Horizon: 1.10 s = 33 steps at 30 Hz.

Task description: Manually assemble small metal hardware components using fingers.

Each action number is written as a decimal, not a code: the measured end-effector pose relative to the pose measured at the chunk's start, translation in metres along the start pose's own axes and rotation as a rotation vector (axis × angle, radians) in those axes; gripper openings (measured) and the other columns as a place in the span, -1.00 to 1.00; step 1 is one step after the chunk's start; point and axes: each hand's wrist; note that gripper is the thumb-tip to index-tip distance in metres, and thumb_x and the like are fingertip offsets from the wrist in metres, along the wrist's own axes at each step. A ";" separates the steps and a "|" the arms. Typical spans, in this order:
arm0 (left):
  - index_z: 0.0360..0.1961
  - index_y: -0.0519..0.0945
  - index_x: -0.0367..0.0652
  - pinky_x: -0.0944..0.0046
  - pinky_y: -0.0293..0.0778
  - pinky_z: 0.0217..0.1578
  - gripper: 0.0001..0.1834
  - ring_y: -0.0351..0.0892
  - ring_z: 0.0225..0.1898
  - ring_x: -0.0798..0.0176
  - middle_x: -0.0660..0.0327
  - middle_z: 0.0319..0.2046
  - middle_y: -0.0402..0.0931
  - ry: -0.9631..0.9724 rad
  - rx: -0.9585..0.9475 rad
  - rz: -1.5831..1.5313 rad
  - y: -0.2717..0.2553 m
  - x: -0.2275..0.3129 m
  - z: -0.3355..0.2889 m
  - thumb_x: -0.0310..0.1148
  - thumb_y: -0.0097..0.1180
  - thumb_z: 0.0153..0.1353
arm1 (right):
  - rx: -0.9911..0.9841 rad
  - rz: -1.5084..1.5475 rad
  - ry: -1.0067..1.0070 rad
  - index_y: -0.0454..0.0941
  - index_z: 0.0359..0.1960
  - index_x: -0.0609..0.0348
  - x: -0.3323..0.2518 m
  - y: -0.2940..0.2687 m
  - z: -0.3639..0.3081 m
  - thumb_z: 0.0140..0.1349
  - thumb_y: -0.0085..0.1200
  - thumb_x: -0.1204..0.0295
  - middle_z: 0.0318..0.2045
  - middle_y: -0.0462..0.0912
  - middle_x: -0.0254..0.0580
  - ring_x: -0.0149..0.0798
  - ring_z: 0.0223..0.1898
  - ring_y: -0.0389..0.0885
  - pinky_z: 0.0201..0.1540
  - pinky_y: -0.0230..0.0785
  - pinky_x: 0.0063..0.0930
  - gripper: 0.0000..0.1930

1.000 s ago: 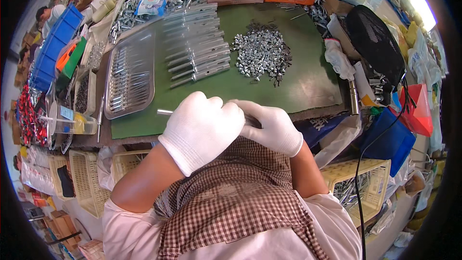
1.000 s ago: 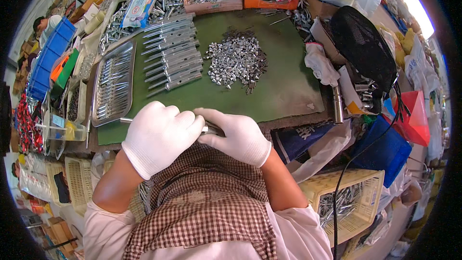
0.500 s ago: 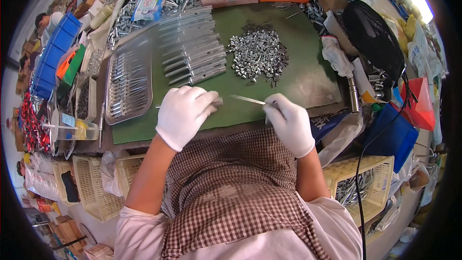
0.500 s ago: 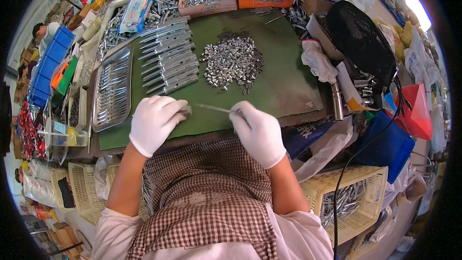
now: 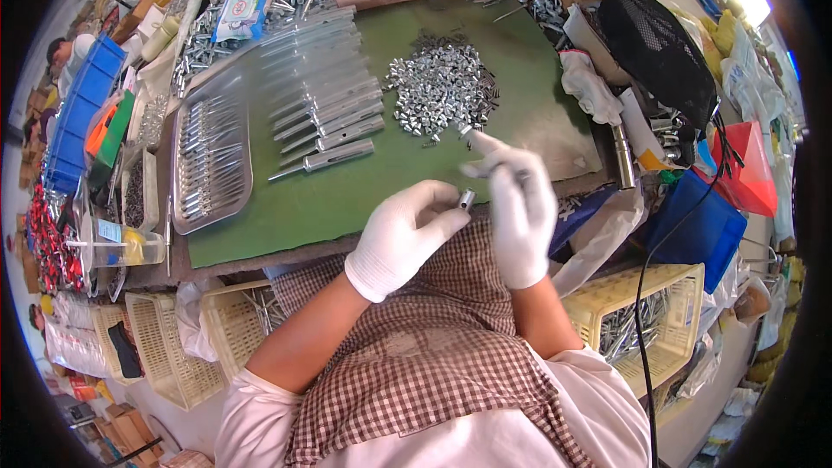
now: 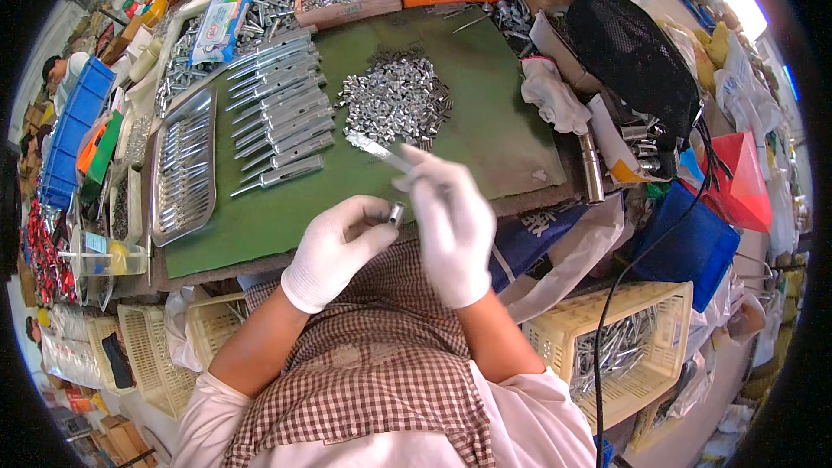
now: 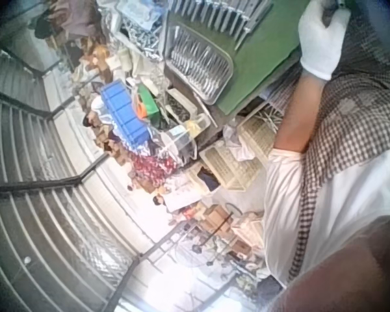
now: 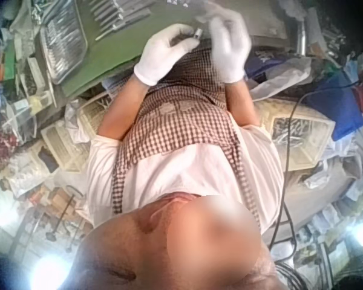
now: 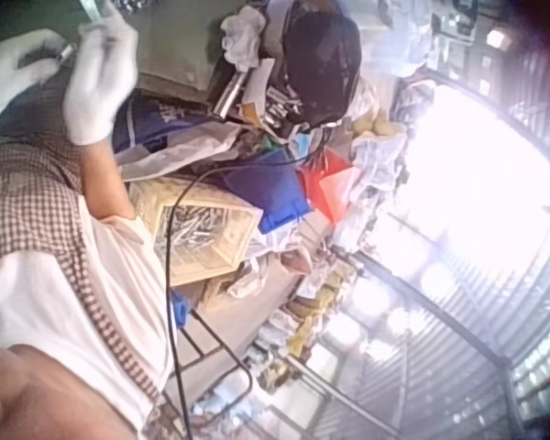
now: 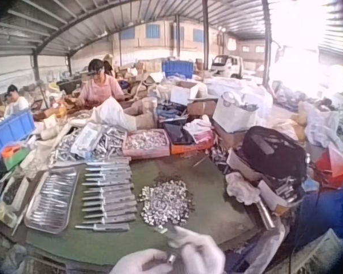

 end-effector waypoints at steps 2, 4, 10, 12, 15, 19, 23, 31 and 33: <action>-0.13 0.68 -0.18 0.35 0.51 -0.18 -0.81 0.63 -0.21 0.36 0.25 -0.24 0.65 0.082 0.039 0.300 -0.006 -0.004 0.003 -0.43 0.32 0.24 | 0.116 -0.111 0.089 0.60 -0.03 0.33 -0.006 -0.025 0.015 0.38 0.04 0.65 -0.21 0.77 -0.16 -0.46 -0.25 0.70 -0.15 0.51 -0.59 -0.82; -0.18 0.71 -0.11 0.20 0.51 -0.20 -0.80 0.62 -0.26 0.17 0.24 -0.28 0.64 0.577 0.175 0.919 -0.012 -0.014 0.014 -0.41 0.35 0.14 | 0.150 -0.377 -0.106 0.66 -0.09 0.32 -0.004 -0.047 0.028 0.35 0.09 0.65 -0.30 0.75 -0.23 -0.51 -0.37 0.63 -0.25 0.46 -0.62 -0.84; -0.21 0.74 -0.06 0.08 0.49 -0.20 -0.78 0.59 -0.28 0.04 0.21 -0.33 0.62 0.546 0.216 0.901 -0.008 -0.022 0.027 -0.36 0.37 0.07 | -0.184 -0.878 -0.070 0.67 -0.29 0.17 -0.024 -0.068 0.052 0.13 0.14 0.54 -0.45 0.65 -0.06 -0.07 -0.41 0.67 -0.29 0.49 -0.34 -0.87; -0.21 0.74 -0.06 0.07 0.48 -0.20 -0.78 0.58 -0.28 0.04 0.21 -0.33 0.62 0.531 0.219 0.864 -0.009 -0.023 0.028 -0.34 0.38 0.07 | -0.295 -0.867 -0.012 0.66 -0.29 0.17 -0.008 -0.068 0.059 0.14 0.13 0.51 -0.42 0.68 -0.03 0.02 -0.38 0.68 -0.27 0.51 -0.27 -0.88; -0.22 0.74 -0.07 0.07 0.47 -0.21 -0.78 0.58 -0.28 0.03 0.21 -0.33 0.62 0.537 0.213 0.868 -0.007 -0.020 0.028 -0.34 0.38 0.06 | -0.371 -0.786 -0.087 0.64 -0.11 0.19 0.016 -0.067 0.061 0.21 0.12 0.53 -0.31 0.70 0.01 0.02 -0.28 0.71 -0.18 0.54 -0.26 -0.78; -0.25 0.74 -0.07 0.08 0.45 -0.23 -0.80 0.57 -0.30 0.03 0.23 -0.34 0.62 0.533 0.197 0.851 -0.006 -0.021 0.029 -0.36 0.39 0.06 | -0.280 -0.471 -0.074 0.63 -0.01 0.26 0.008 -0.064 0.054 0.35 0.01 0.63 -0.25 0.78 -0.15 -0.30 -0.37 0.70 -0.27 0.50 -0.44 -0.76; -0.27 0.74 -0.05 0.09 0.43 -0.26 -0.81 0.55 -0.33 0.06 0.27 -0.38 0.59 0.512 0.239 0.821 -0.006 -0.019 0.027 -0.38 0.40 0.03 | -0.110 -0.174 0.343 0.66 -0.04 0.29 -0.025 -0.066 0.062 0.38 0.05 0.60 -0.40 0.70 -0.37 -0.62 -0.43 0.51 -0.31 0.37 -0.69 -0.80; -0.28 0.74 -0.03 0.11 0.42 -0.28 -0.81 0.55 -0.34 0.09 0.26 -0.39 0.57 0.587 0.285 0.829 -0.003 -0.027 0.029 -0.40 0.40 0.02 | -0.229 -0.693 -0.147 0.76 -0.14 0.05 0.028 -0.060 0.056 0.16 0.31 0.47 -0.38 0.66 -0.18 -0.14 -0.29 0.67 -0.23 0.49 -0.35 -0.79; -0.30 0.73 -0.04 0.11 0.42 -0.29 -0.82 0.55 -0.34 0.08 0.26 -0.39 0.56 0.585 0.318 0.826 -0.004 -0.029 0.029 -0.41 0.40 0.02 | -0.337 -0.780 -0.196 0.74 -0.11 0.01 0.017 -0.059 0.053 0.15 0.31 0.47 -0.37 0.66 -0.21 -0.11 -0.29 0.67 -0.24 0.50 -0.31 -0.75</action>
Point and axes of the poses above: each hand's wrist, its own z-axis towards the middle knuckle, its own y-axis out of the palm, x = y × z
